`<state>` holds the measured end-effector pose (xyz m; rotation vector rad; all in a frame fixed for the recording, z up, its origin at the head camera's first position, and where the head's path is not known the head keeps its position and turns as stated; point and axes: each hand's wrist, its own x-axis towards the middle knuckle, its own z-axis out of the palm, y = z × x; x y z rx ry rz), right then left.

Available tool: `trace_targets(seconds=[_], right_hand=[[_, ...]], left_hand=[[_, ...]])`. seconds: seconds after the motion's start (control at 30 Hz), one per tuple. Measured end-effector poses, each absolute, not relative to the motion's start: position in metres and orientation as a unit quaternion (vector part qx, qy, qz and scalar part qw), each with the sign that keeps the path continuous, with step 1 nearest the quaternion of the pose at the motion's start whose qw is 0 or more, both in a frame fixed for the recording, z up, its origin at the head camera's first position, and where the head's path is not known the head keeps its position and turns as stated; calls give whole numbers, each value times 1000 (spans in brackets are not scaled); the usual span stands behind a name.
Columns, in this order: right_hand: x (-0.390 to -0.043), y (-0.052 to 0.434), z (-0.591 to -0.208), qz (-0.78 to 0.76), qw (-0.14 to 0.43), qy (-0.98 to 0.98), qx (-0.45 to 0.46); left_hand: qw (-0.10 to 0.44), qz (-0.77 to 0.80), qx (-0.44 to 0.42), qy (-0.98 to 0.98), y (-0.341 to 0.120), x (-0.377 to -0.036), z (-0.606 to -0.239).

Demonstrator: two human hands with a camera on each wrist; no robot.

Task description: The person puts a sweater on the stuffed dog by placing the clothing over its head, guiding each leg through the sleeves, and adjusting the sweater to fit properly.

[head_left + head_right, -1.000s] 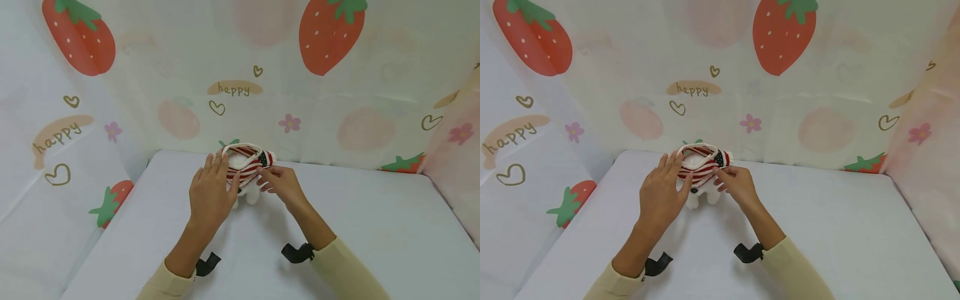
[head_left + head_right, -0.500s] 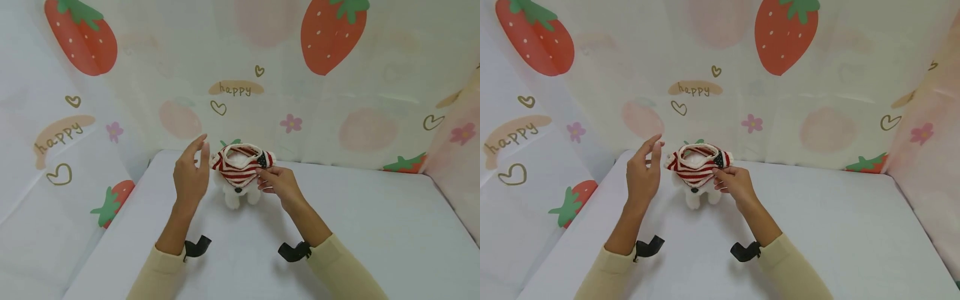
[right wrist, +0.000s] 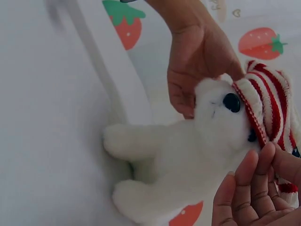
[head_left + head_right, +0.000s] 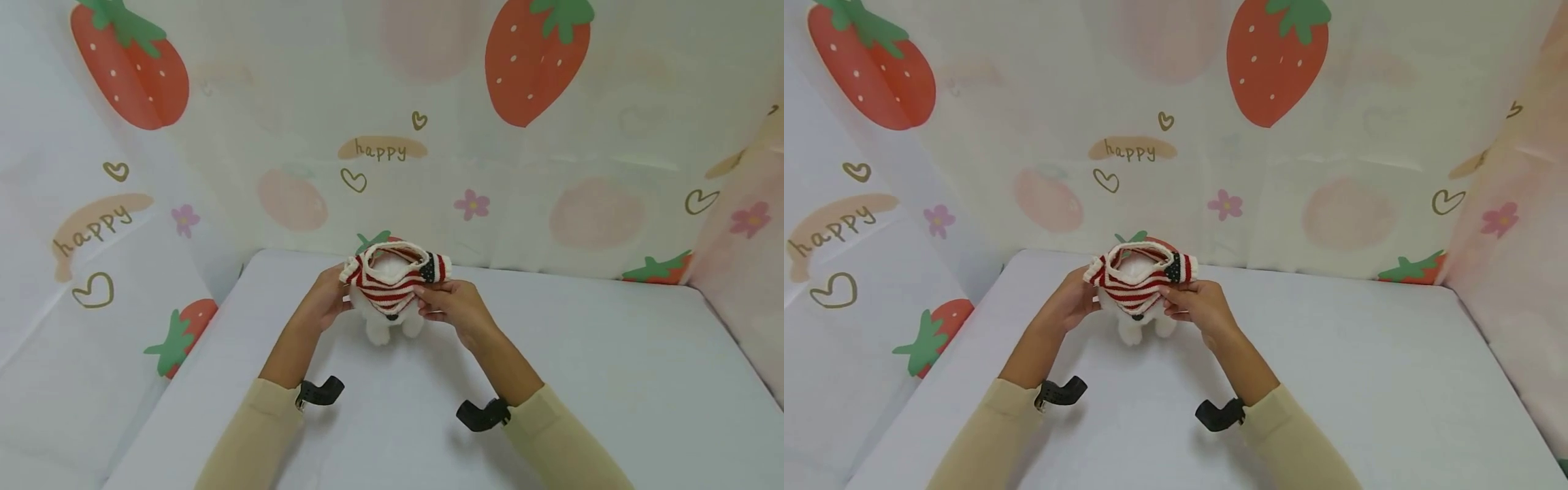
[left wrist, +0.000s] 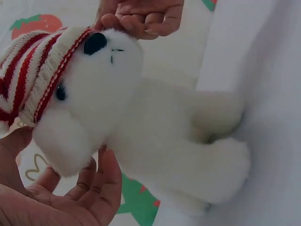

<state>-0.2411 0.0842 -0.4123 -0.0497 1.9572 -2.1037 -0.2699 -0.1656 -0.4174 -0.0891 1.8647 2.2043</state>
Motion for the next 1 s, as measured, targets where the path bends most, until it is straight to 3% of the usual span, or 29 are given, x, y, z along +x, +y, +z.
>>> trace_targets(seconds=[0.17,0.37,0.5,0.7,1.0], right_hand=[[-240,88,-412,-728,143,670,-31],[-242,90,-414,-725,142,674,-27],[-240,95,-416,-714,148,684,-20],[-236,102,-426,-686,168,708,-24],[-227,109,-450,-648,232,724,-50]], left_hand=[[122,746,-20,655,-163,-273,-417],[55,712,-29,700,-160,-274,-420],[39,677,-45,734,-161,-273,-424],[57,692,-63,717,-170,-270,-441],[125,771,-84,618,-178,-264,-472]])
